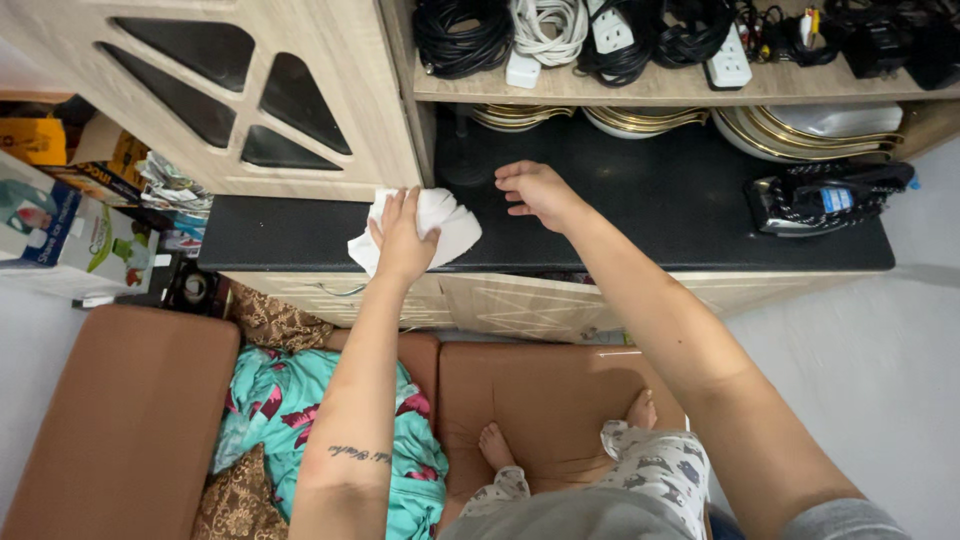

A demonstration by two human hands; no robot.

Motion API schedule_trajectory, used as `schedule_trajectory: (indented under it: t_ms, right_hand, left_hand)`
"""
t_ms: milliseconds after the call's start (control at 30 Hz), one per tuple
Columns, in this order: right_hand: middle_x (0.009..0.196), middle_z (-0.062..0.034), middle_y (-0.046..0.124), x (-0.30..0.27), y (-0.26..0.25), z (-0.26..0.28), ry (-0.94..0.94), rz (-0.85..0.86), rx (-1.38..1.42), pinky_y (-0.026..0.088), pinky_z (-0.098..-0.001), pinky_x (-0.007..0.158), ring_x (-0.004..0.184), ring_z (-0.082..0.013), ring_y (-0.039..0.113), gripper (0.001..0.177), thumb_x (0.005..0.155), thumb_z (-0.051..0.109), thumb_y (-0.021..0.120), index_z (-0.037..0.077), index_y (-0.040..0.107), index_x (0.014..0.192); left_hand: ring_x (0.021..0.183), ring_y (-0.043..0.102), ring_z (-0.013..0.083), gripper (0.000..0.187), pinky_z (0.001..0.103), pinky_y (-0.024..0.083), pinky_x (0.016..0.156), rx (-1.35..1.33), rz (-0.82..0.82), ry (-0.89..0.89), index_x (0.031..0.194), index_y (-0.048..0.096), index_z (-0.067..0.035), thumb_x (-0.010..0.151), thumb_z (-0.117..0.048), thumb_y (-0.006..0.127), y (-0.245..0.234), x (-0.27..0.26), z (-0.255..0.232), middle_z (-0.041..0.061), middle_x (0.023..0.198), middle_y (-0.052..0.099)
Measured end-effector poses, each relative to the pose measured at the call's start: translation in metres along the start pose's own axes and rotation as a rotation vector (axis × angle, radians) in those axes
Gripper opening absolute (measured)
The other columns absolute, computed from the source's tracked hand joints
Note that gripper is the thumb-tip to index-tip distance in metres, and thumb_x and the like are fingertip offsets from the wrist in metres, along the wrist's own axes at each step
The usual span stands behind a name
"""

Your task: The person wipes down an iron and a countertop with a white cloth, then organizes various cables and an extension cord on the shelves of a wooden cabinet.

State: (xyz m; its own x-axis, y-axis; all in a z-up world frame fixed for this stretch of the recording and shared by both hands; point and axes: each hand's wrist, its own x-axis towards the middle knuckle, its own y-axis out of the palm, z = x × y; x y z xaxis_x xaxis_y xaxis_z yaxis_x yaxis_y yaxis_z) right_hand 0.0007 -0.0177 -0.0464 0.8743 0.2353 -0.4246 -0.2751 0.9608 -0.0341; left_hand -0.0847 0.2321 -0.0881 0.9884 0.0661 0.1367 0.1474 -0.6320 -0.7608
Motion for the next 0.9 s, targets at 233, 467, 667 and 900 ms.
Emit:
schedule_trajectory:
  t_ms: [233,467,667,900]
  right_hand:
    - [0.115,-0.0058,0.068,-0.008,-0.012,0.008,-0.126,-0.106,0.02,0.058,-0.0378,0.086,0.107,-0.0199,0.063,0.031,0.092,0.013,0.064,0.008,0.069,0.123]
    - [0.1,0.0002,0.07,0.001,-0.011,0.023,-0.424,-0.301,0.043,0.057,-0.0308,0.07,0.088,-0.0103,0.066,0.024,0.09,0.001,0.061,0.008,0.068,0.111]
    - [0.101,-0.0013,0.071,-0.002,-0.017,0.024,-0.68,-0.387,-0.053,0.054,-0.0256,0.074,0.086,-0.0093,0.064,0.026,0.088,-0.006,0.06,0.004,0.069,0.11]
    - [0.103,-0.0057,0.064,-0.033,-0.029,0.047,-0.886,-0.609,-0.274,0.052,-0.0265,0.077,0.084,-0.0138,0.058,0.026,0.086,-0.007,0.065,0.003,0.069,0.109]
  left_hand:
    - [0.141,0.054,0.0361,0.053,0.044,0.04,0.122,-0.143,-0.182,0.25,0.14,0.058,-0.012,0.089,-0.009,0.073,-0.019,0.018,-0.047,0.014,0.147,0.061]
    - [0.136,0.051,0.0418,0.067,0.044,0.04,0.116,-0.352,-0.291,0.311,0.151,0.041,0.0,0.092,-0.006,0.073,-0.032,0.024,-0.08,0.026,0.145,0.053]
    - [0.138,0.049,0.0423,0.066,0.044,0.04,0.117,-0.337,-0.319,0.375,0.15,0.041,0.001,0.093,-0.004,0.074,-0.032,0.031,-0.089,0.026,0.147,0.051]
    - [0.126,0.058,0.0338,0.065,0.04,0.051,0.098,-0.478,-0.155,0.266,0.15,0.041,-0.006,0.093,-0.005,0.071,-0.036,0.044,-0.118,0.019,0.146,0.05]
